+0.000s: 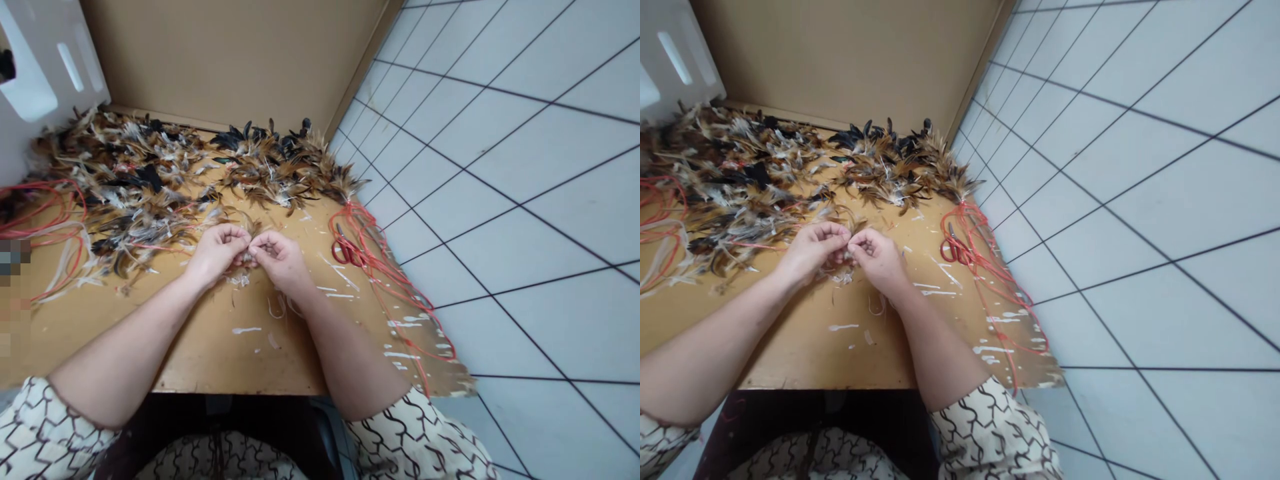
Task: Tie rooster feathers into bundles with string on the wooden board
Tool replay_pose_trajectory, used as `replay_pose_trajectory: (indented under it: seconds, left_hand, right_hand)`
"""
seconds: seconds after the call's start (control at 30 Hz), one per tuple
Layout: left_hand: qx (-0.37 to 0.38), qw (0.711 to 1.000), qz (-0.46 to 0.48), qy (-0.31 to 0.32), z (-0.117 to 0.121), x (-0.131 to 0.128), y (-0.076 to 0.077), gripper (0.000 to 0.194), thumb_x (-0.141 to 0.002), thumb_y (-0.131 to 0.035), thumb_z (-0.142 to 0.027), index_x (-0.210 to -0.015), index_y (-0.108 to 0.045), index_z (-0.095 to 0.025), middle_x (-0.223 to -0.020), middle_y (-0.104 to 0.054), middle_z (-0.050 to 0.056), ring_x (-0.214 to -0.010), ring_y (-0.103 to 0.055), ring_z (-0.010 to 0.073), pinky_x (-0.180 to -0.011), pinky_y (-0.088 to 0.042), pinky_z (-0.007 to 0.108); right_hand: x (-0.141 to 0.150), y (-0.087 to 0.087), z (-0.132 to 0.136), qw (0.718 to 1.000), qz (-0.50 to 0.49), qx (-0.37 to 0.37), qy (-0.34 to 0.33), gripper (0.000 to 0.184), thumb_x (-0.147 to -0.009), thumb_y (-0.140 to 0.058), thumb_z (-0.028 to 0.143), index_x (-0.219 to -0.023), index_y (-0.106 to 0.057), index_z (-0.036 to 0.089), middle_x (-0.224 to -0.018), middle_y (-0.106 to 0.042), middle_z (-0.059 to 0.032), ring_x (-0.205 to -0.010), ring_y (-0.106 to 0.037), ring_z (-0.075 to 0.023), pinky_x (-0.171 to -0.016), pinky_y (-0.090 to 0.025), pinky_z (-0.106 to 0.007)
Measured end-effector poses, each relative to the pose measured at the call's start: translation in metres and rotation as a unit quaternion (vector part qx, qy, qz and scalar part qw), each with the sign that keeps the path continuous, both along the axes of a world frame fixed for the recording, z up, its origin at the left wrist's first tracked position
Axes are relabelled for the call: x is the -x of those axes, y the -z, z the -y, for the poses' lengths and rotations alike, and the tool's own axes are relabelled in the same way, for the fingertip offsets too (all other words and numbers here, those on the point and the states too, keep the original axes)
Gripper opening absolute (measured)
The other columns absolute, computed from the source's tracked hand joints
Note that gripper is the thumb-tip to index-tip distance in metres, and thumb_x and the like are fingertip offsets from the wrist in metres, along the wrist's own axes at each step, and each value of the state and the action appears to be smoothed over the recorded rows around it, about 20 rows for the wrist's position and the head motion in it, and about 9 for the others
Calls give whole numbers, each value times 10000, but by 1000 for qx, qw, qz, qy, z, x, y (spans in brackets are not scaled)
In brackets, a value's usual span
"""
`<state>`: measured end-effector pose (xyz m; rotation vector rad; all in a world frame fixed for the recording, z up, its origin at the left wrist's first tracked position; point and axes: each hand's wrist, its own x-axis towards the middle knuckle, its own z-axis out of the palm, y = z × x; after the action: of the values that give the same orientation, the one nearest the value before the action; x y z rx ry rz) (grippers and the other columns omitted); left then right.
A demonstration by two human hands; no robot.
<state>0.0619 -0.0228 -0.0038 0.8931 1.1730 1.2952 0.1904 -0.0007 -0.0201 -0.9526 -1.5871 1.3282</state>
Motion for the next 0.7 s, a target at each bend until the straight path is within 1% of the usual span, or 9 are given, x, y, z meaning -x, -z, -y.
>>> replay_pose_trajectory:
  seconds: [0.13, 0.23, 0.37, 0.5, 0.57, 0.63, 0.7]
  left_hand:
    - [22, 1000, 0, -2, -1, -1, -1, 120, -640, -607, -88, -544, -552, -135, -376, -519, -54, -330, -421, 39, -380, -323, 145]
    - [21, 1000, 5, 1, -1, -1, -3, 144, -640, -629, -75, -534, -551, -132, -402, -554, -42, -352, -456, 41, -411, -366, 149]
    - [19, 999, -5, 29, 1, 0, -4, 145, -619, -669, -81, -539, -561, -136, -441, -581, -36, -400, -508, 57, -462, -413, 167]
    - [22, 998, -24, 60, 2, 2, -4, 130, -593, -682, -75, -529, -586, -134, -464, -591, -36, -442, -529, 58, -494, -418, 168]
    - [20, 997, -31, 74, 1, 4, -4, 135, -568, -721, -93, -527, -599, -132, -461, -592, -32, -449, -525, 58, -496, -411, 168]
    - [22, 996, -33, 81, 1, 4, -4, 155, -542, -760, -116, -529, -606, -130, -461, -598, -25, -453, -527, 61, -497, -408, 169]
    - [32, 996, -22, 75, 1, 4, -5, 162, -565, -763, -148, -536, -604, -131, -471, -606, -18, -454, -535, 64, -495, -409, 168]
  right_hand:
    - [1, -1, 1, 999, -16, 34, 1, 105, -654, -661, 211, -658, -560, 181, -548, -585, 58, -492, -535, -60, -547, -474, -217]
    - [-1, -1, 0, 997, -41, 71, 9, 149, -622, -700, 234, -652, -567, 176, -531, -604, 52, -465, -536, -62, -515, -464, -215]
    - [-5, 0, -4, 988, -83, 132, 6, 208, -560, -752, 262, -619, -579, 164, -532, -639, 24, -468, -578, -83, -497, -467, -218]
    - [-7, 0, -8, 973, -115, 202, 0, 178, -506, -743, 201, -570, -584, 153, -480, -626, 15, -428, -573, -90, -474, -458, -216]
    - [-7, 0, -8, 969, -123, 214, 0, 149, -495, -724, 165, -548, -585, 149, -467, -619, 13, -419, -566, -88, -472, -457, -216]
    - [-7, -1, -8, 970, -128, 209, 2, 127, -497, -705, 139, -538, -585, 149, -467, -619, 13, -420, -561, -84, -476, -455, -215]
    - [-7, -1, -7, 972, -131, 197, 4, 117, -500, -692, 128, -536, -583, 153, -465, -617, 19, -417, -553, -81, -471, -446, -213]
